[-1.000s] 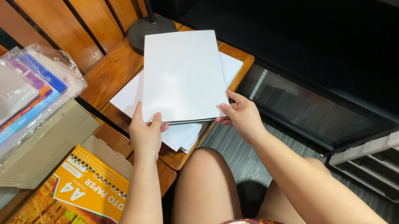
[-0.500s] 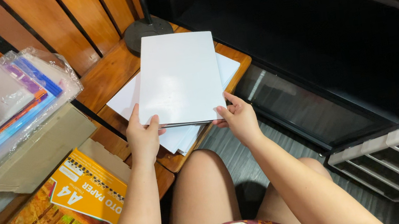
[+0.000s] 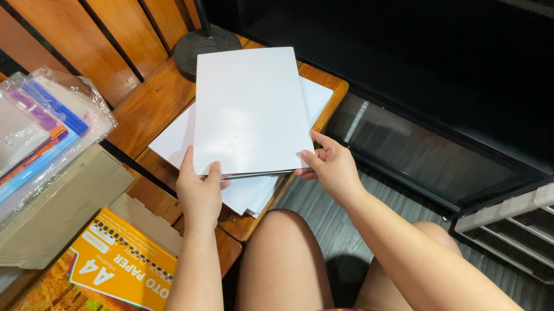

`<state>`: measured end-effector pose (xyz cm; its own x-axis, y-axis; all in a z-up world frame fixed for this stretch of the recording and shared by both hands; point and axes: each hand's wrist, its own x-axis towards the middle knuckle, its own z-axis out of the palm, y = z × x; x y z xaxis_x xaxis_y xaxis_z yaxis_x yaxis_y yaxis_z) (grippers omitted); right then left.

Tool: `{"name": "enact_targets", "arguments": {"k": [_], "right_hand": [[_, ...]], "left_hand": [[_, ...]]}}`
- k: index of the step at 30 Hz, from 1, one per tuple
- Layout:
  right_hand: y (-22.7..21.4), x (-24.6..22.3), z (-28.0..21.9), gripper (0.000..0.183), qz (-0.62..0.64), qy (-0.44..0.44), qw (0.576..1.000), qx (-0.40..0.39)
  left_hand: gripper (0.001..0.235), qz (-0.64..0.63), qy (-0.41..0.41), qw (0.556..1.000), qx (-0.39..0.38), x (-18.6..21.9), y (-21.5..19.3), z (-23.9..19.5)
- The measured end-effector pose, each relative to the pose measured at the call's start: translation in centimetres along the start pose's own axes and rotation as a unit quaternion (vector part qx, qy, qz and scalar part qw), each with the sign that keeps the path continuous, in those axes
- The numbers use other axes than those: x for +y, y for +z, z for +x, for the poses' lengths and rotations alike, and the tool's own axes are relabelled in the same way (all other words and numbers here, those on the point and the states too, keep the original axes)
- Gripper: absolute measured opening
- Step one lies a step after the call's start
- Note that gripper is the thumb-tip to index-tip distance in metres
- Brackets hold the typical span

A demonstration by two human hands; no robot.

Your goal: The person repeatedly picks up small stacks of white paper from a wooden bench and places them onto a larger stack on a black shelf. The person handles the papers by hand, moving them between the bench and the shelf in a repetitive cycle.

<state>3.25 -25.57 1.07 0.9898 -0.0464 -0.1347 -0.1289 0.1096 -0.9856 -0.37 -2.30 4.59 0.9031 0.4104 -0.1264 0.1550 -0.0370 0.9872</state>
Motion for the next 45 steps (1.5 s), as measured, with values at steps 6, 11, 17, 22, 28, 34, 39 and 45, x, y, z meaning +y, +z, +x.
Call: {"name": "enact_targets", "arguments": {"k": [6,11,17,22,28,34,39,45], "right_hand": [[0.0,0.2,0.1,0.062,0.0,0.003,1.0,0.003],[-0.1,0.2,1.0,0.067,0.026,0.024,0.999,0.009],[-0.6,-1.5,2.6,0.062,0.054,0.045,0.997,0.024],[-1.2,-1.2,4.4,0.063,0.051,0.076,0.995,0.045],[-2.6,0.4,6.2,0.065,0.045,0.034,0.998,0.024],[-3.3,-2.5,5.2,0.062,0.068,-0.022,0.997,0.01],[-3.3,-7.7,1.4,0.062,0.091,-0.066,0.994,-0.015],[-5.2,-16.7,-3.5,0.062,0.072,-0.12,0.99,0.014]], "left_hand": [[0.062,0.003,0.002,1.0,0.002,-0.2,0.0,0.2],[0.064,-0.056,-0.025,0.998,-0.015,-0.3,-0.2,1.3],[0.07,-0.171,-0.061,0.983,-0.033,-2.1,-0.4,3.7],[0.089,-0.107,0.009,0.992,-0.068,1.2,-1.0,2.6],[0.105,0.192,0.114,0.967,-0.122,1.0,-2.2,4.0],[0.093,0.163,0.155,0.969,-0.103,1.3,-2.1,2.3],[0.089,0.166,0.227,0.958,-0.05,4.3,-2.7,-0.2],[0.087,0.158,0.29,0.942,-0.065,10.4,-1.5,-2.5]]}}
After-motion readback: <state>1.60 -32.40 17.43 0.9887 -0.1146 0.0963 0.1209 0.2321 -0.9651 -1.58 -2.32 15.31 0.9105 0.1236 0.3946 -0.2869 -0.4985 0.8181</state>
